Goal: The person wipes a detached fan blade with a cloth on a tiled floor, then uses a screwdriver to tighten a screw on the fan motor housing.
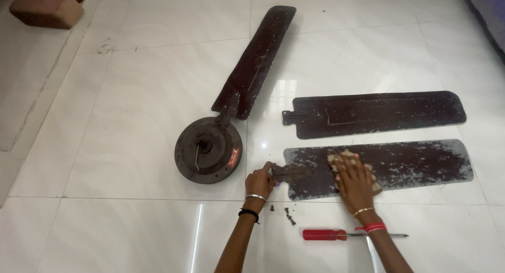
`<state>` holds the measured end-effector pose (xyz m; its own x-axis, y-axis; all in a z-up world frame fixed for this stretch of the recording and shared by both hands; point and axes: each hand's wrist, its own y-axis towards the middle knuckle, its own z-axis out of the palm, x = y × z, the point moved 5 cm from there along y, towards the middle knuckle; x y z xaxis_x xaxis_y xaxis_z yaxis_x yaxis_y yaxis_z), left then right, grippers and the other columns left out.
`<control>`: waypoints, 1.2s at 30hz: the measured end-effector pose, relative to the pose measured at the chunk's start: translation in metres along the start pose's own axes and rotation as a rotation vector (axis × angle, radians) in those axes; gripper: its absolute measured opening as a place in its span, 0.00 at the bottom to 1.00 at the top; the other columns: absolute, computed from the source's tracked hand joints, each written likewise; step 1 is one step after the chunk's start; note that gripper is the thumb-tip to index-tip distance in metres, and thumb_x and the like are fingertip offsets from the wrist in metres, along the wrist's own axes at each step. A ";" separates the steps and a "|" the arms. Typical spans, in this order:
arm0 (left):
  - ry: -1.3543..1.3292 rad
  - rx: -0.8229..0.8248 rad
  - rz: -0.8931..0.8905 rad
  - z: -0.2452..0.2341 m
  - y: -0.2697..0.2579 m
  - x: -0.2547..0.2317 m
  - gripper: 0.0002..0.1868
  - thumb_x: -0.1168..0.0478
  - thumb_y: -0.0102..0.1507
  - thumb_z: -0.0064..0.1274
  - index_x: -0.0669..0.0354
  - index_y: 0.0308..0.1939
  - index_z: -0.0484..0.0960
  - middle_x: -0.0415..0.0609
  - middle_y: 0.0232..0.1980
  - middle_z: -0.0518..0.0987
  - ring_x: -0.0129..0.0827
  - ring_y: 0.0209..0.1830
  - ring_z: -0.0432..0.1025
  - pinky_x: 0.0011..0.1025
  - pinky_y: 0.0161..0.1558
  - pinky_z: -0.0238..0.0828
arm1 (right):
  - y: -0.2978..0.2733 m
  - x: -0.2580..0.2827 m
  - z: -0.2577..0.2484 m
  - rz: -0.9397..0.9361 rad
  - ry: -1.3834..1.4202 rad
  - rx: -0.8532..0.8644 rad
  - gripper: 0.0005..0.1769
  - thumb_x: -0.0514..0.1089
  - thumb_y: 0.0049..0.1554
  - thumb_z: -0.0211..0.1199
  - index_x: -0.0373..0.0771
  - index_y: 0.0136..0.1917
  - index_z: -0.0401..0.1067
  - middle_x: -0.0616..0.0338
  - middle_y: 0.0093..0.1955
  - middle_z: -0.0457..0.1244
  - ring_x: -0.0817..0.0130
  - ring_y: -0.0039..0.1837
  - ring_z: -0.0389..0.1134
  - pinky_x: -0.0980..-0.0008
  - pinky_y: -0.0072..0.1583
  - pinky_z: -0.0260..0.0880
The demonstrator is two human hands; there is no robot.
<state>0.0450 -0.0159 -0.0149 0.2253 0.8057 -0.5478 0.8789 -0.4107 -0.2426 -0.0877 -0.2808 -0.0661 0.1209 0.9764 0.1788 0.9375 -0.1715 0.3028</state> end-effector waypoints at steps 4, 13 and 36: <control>-0.077 -0.007 -0.027 0.006 -0.003 0.003 0.28 0.65 0.56 0.63 0.40 0.59 0.74 0.44 0.36 0.85 0.41 0.39 0.79 0.41 0.41 0.75 | 0.008 0.053 0.016 -0.131 0.090 0.088 0.30 0.56 0.66 0.35 0.54 0.80 0.44 0.64 0.83 0.38 0.64 0.85 0.31 0.51 0.80 0.29; -0.101 0.006 -0.067 0.005 -0.001 0.007 0.29 0.65 0.55 0.64 0.39 0.58 0.74 0.43 0.35 0.84 0.40 0.38 0.79 0.40 0.42 0.75 | 0.007 -0.075 -0.007 0.025 -0.053 0.085 0.31 0.56 0.65 0.36 0.53 0.80 0.46 0.61 0.84 0.41 0.61 0.84 0.34 0.48 0.80 0.33; -0.071 0.064 -0.068 0.004 -0.002 0.004 0.29 0.62 0.56 0.65 0.41 0.59 0.72 0.44 0.33 0.84 0.39 0.36 0.80 0.39 0.39 0.75 | 0.000 -0.081 -0.014 0.115 -0.100 0.123 0.33 0.58 0.65 0.34 0.49 0.80 0.45 0.60 0.84 0.39 0.62 0.86 0.31 0.49 0.82 0.32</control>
<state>0.0426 -0.0140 -0.0195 0.1339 0.8012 -0.5832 0.8618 -0.3847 -0.3306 -0.1023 -0.3613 -0.0673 0.2560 0.9604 0.1098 0.9477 -0.2717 0.1675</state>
